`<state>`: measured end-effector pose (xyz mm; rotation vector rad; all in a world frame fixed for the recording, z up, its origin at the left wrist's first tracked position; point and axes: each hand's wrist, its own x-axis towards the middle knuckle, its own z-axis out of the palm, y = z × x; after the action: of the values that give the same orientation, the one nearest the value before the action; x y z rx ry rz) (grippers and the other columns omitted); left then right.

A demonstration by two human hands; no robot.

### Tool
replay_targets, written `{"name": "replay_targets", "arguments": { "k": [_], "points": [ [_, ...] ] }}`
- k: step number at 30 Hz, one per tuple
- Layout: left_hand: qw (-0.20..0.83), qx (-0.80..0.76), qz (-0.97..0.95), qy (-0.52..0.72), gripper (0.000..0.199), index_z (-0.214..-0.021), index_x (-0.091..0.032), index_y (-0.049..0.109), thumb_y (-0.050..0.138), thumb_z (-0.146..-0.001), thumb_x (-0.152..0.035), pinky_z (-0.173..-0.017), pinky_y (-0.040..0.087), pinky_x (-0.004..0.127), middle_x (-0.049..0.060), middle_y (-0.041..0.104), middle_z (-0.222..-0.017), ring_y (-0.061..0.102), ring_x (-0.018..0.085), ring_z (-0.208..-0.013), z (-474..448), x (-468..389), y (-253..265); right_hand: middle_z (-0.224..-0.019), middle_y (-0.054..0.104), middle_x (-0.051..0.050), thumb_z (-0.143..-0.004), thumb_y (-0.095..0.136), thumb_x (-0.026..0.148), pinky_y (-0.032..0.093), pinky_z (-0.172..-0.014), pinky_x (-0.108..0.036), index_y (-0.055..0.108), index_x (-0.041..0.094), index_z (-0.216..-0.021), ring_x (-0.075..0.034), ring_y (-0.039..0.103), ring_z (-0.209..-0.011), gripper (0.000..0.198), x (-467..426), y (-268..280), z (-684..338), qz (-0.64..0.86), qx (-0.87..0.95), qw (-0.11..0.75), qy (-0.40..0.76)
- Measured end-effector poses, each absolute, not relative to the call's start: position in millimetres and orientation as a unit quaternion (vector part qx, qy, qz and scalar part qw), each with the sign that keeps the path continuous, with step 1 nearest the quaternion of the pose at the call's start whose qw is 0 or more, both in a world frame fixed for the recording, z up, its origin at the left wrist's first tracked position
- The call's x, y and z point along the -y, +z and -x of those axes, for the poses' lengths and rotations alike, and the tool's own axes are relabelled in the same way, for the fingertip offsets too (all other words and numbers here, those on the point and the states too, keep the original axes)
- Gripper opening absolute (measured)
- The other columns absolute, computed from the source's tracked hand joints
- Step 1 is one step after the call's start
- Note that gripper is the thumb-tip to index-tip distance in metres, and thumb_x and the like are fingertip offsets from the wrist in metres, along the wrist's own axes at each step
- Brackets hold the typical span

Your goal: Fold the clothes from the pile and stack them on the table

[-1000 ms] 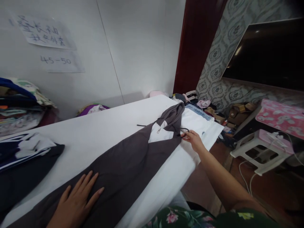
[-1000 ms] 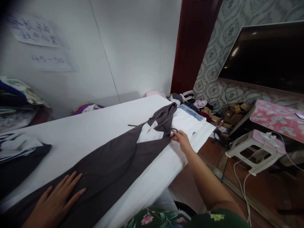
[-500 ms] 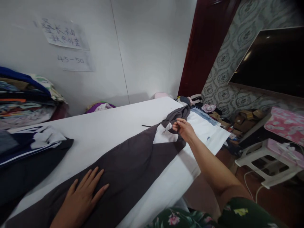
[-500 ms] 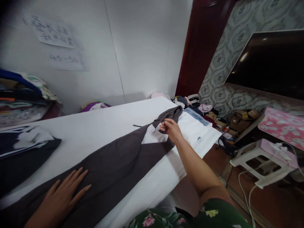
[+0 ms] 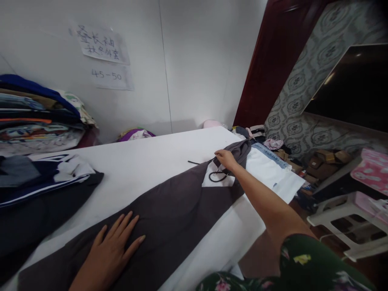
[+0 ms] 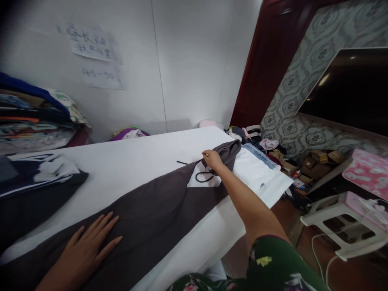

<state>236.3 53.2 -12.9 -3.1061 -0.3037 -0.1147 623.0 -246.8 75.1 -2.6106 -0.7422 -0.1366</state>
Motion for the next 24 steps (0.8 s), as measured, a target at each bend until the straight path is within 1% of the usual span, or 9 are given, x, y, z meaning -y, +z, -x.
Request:
{"name": "replay_targets", "arguments": {
  "k": [3,5,7,9,12,15,17,19,24],
  "points": [
    [0.026,0.096,0.995,-0.008,0.06,-0.141,-0.02,0.047,0.038,-0.087,-0.043,-0.113,0.026,0.056,0.009,0.037,-0.152,0.03,0.03,-0.142,-235.5,-50.8,-8.2,-0.12,0.068,-0.012,-0.085,0.057,0.012,0.039,-0.105,-0.035,0.073,0.016,-0.105,-0.025,0.057,-0.119,0.025,220.0,69.2,-645.7,0.951,0.248,0.184,-0.004],
    [0.021,0.106,0.994,0.001,0.06,-0.142,-0.021,0.045,0.04,-0.087,-0.045,-0.113,0.025,0.054,0.008,0.036,-0.152,0.03,0.029,-0.142,-235.6,-48.3,-4.0,-0.115,0.069,-0.015,-0.083,0.065,0.015,0.041,-0.103,-0.041,0.072,0.013,-0.099,-0.029,0.059,-0.116,0.018,208.0,62.9,-656.9,0.958,0.228,0.173,0.032],
    [0.019,0.109,0.994,0.003,0.061,-0.142,-0.021,0.046,0.042,-0.087,-0.046,-0.114,0.026,0.054,0.008,0.035,-0.152,0.03,0.028,-0.142,-236.1,-46.2,-0.7,-0.112,0.068,-0.013,-0.086,0.066,0.025,0.046,-0.097,-0.044,0.069,0.013,-0.101,-0.026,0.062,-0.109,0.019,200.9,57.1,-664.7,0.959,0.21,0.178,0.062],
    [0.018,0.103,0.995,0.001,0.06,-0.142,-0.021,0.046,0.043,-0.087,-0.046,-0.114,0.026,0.054,0.007,0.035,-0.152,0.03,0.029,-0.142,-236.5,-45.1,0.6,-0.107,0.068,-0.009,-0.088,0.065,0.032,0.05,-0.091,-0.042,0.067,0.014,-0.102,-0.021,0.064,-0.101,0.022,197.4,53.7,-669.5,0.954,0.202,0.205,0.078],
    [0.013,0.102,0.995,-0.013,0.061,-0.142,-0.021,0.045,0.043,-0.087,-0.049,-0.113,0.025,0.055,0.008,0.036,-0.152,0.031,0.03,-0.142,-236.2,-45.9,-1.8,-0.088,0.072,-0.01,-0.078,0.072,0.023,0.052,-0.08,-0.034,0.071,0.013,-0.094,-0.022,0.067,-0.087,0.019,197.2,55.3,-672.3,0.934,0.202,0.284,0.077],
    [0.006,0.103,0.994,-0.03,0.06,-0.142,-0.022,0.046,0.041,-0.089,-0.049,-0.114,0.025,0.054,0.009,0.037,-0.151,0.031,0.029,-0.142,-235.8,-47.9,-6.5,-0.079,0.071,-0.006,-0.073,0.068,0.017,0.051,-0.074,-0.03,0.07,0.012,-0.104,-0.019,0.067,-0.077,0.031,203.6,66.2,-670.8,0.896,0.213,0.386,0.057],
    [-0.001,0.102,0.994,-0.039,0.059,-0.142,-0.024,0.047,0.04,-0.089,-0.05,-0.114,0.025,0.053,0.009,0.039,-0.151,0.031,0.029,-0.142,-235.9,-48.9,-8.9,-0.08,0.07,-0.005,-0.073,0.065,0.019,0.051,-0.075,-0.029,0.066,0.012,-0.112,-0.016,0.066,-0.076,0.04,211.6,78.0,-668.1,0.866,0.225,0.444,0.046],
    [-0.006,0.105,0.994,-0.044,0.061,-0.141,-0.024,0.047,0.041,-0.088,-0.053,-0.114,0.025,0.054,0.009,0.041,-0.15,0.032,0.029,-0.141,-236.4,-49.2,-10.0,-0.08,0.069,-0.003,-0.07,0.066,0.022,0.05,-0.078,-0.029,0.066,0.012,-0.111,-0.015,0.065,-0.077,0.042,221.5,92.0,-664.3,0.841,0.237,0.485,0.042],
    [-0.008,0.103,0.994,-0.034,0.064,-0.141,-0.021,0.047,0.039,-0.087,-0.054,-0.113,0.026,0.056,0.009,0.039,-0.151,0.032,0.03,-0.141,-237.5,-48.1,-7.0,-0.074,0.065,0.002,-0.058,0.077,0.025,0.048,-0.083,-0.032,0.071,0.016,-0.096,-0.014,0.062,-0.077,0.04,243.8,126.5,-648.7,0.732,0.291,0.612,0.071]
  ]
}}
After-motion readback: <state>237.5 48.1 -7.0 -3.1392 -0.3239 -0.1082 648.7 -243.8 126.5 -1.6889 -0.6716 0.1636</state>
